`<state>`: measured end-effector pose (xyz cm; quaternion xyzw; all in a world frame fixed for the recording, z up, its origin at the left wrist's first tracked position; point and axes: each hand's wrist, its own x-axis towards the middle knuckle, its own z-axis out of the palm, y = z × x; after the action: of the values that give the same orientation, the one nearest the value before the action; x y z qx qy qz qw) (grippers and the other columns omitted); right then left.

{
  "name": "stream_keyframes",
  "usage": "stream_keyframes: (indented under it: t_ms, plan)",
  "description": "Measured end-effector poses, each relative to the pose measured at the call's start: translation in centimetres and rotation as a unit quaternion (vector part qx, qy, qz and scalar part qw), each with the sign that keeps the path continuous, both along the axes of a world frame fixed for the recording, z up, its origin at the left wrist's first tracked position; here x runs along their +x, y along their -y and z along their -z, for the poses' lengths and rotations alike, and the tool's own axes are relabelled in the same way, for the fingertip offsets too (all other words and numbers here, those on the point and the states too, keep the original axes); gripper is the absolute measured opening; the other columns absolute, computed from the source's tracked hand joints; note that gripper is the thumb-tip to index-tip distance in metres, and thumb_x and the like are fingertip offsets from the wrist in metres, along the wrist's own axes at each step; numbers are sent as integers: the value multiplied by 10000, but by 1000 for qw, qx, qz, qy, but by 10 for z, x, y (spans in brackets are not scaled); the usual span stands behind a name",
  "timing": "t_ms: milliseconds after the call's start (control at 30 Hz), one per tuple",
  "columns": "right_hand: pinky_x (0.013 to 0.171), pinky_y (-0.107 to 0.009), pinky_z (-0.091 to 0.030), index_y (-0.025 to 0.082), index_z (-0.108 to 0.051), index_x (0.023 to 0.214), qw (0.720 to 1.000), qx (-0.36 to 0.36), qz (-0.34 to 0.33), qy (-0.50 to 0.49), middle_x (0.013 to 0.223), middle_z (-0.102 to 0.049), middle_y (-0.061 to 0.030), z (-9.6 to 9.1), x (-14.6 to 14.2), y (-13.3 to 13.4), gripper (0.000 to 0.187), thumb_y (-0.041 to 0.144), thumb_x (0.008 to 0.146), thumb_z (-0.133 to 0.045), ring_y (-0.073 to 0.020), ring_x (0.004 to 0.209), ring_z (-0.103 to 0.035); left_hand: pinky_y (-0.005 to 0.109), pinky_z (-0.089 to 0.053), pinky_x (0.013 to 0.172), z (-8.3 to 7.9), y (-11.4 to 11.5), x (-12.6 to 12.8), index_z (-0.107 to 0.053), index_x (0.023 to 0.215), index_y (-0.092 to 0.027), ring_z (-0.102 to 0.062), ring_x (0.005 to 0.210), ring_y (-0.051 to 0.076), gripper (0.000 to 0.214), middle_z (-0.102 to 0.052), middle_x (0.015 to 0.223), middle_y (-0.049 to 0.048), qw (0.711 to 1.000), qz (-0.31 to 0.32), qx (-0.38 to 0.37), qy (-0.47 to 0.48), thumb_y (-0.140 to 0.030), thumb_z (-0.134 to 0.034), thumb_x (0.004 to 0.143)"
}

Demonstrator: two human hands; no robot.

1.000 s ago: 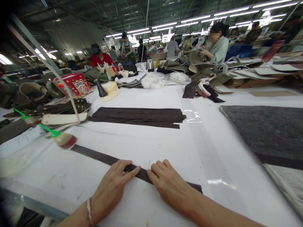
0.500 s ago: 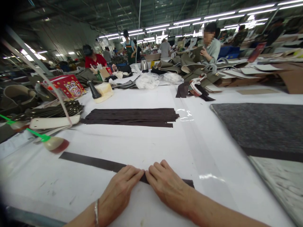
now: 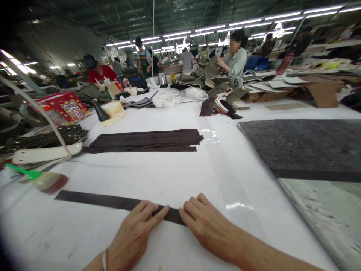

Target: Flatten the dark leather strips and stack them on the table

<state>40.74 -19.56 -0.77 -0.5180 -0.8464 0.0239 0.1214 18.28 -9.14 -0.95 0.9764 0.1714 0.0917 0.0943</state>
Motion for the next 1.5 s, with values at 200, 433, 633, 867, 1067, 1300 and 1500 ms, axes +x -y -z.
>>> stream_keyframes:
  t_ms: [200, 433, 633, 867, 1067, 1300, 1500]
  plan:
    - [728, -379, -326, 114, -549, 1003, 1000, 8, 4, 10, 870, -516, -61, -3, 6, 10, 294, -39, 871, -334, -207, 778, -428, 434, -490, 857, -1, 4, 5, -387, 1398, -223, -458, 931, 247, 677, -517, 1001, 81, 999, 2, 34, -38, 39, -418, 775]
    - [739, -389, -328, 116, -546, 1077, 1000, 1, 14, 23, 926, -536, -78, -4, 17, 24, 340, -34, 883, -310, -214, 808, -452, 415, -478, 844, -5, 5, 8, -276, 1442, -313, -449, 902, 227, 837, -492, 1012, 56, 994, 4, 47, -101, 69, -400, 707]
    - [746, -390, -352, 99, -545, 1125, 999, 8, 25, 24, 926, -543, -91, -9, 24, 34, 352, -12, 910, -290, -207, 798, -461, 432, -480, 844, -6, 6, 9, -284, 1441, -309, -457, 927, 239, 835, -496, 1041, 68, 991, 15, 83, -105, 53, -400, 698]
    - [760, -388, -347, 114, -539, 1114, 999, -26, 35, 26, 890, -530, -79, -18, 34, 45, 338, -6, 902, -305, -209, 797, -461, 437, -507, 794, 1, 2, 9, -380, 1395, -259, -494, 906, 247, 788, -518, 1028, 97, 992, 39, 108, -43, 64, -384, 676]
    - [773, -397, -347, 94, -522, 1133, 999, -8, 35, 35, 944, -538, -102, -13, 35, 50, 334, -11, 877, -335, -219, 821, -468, 410, -483, 906, 3, 9, 23, -514, 1231, -130, -475, 1085, 258, 598, -514, 1194, 134, 989, 70, 106, 81, 75, -349, 694]
    - [780, -411, -370, 91, -544, 1094, 998, 13, 45, 46, 928, -544, -103, -11, 36, 52, 305, 4, 886, -340, -223, 825, -477, 407, -516, 802, -1, 28, 53, -475, 1248, -62, -525, 892, 241, 516, -589, 1001, 115, 994, 97, 0, 43, 29, -374, 750]
    - [792, -425, -366, 97, -545, 1125, 997, -6, 48, 52, 940, -553, -108, -13, 39, 57, 330, 7, 885, -337, -230, 843, -479, 392, -496, 822, 6, 25, 52, -425, 1304, -65, -507, 887, 240, 548, -588, 1012, 108, 994, 109, 5, 32, 14, -398, 762]
